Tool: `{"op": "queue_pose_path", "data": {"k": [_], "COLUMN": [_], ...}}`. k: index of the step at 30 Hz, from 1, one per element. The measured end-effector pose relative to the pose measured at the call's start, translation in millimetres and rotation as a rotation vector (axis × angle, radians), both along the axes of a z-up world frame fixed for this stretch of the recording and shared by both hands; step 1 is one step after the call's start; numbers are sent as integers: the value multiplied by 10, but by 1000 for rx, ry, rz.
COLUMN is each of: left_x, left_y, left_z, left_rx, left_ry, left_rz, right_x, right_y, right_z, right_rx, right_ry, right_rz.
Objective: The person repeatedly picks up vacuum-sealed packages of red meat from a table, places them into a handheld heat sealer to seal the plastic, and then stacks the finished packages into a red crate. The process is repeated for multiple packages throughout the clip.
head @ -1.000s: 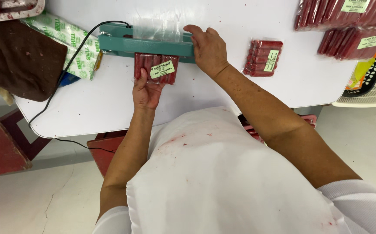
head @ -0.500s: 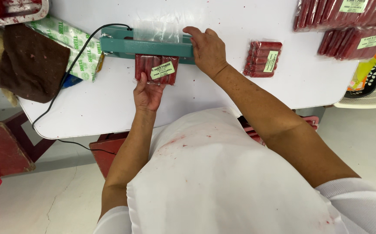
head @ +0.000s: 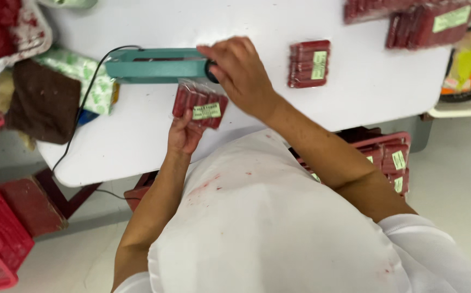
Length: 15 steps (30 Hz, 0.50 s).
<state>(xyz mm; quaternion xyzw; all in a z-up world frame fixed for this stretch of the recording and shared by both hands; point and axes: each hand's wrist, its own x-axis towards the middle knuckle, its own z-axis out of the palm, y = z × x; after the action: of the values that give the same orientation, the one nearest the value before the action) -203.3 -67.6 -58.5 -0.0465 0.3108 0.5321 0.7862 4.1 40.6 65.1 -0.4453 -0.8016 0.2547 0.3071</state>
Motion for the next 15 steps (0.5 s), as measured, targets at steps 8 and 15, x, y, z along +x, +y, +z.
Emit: {"op": "queue_pose_path", "data": {"k": [8, 15], "left_x": [1021, 2144], "left_y": [318, 882], "left_z": [449, 242], "left_rx": [22, -8], "left_ry": [120, 577], "left_rz": [-451, -926], "right_x": [812, 1714], "right_y": [-984, -853], "right_z": [-284, -693], "right_rx": [-751, -727], "right_ry": [120, 315], "right_rz": [-359, -695]}}
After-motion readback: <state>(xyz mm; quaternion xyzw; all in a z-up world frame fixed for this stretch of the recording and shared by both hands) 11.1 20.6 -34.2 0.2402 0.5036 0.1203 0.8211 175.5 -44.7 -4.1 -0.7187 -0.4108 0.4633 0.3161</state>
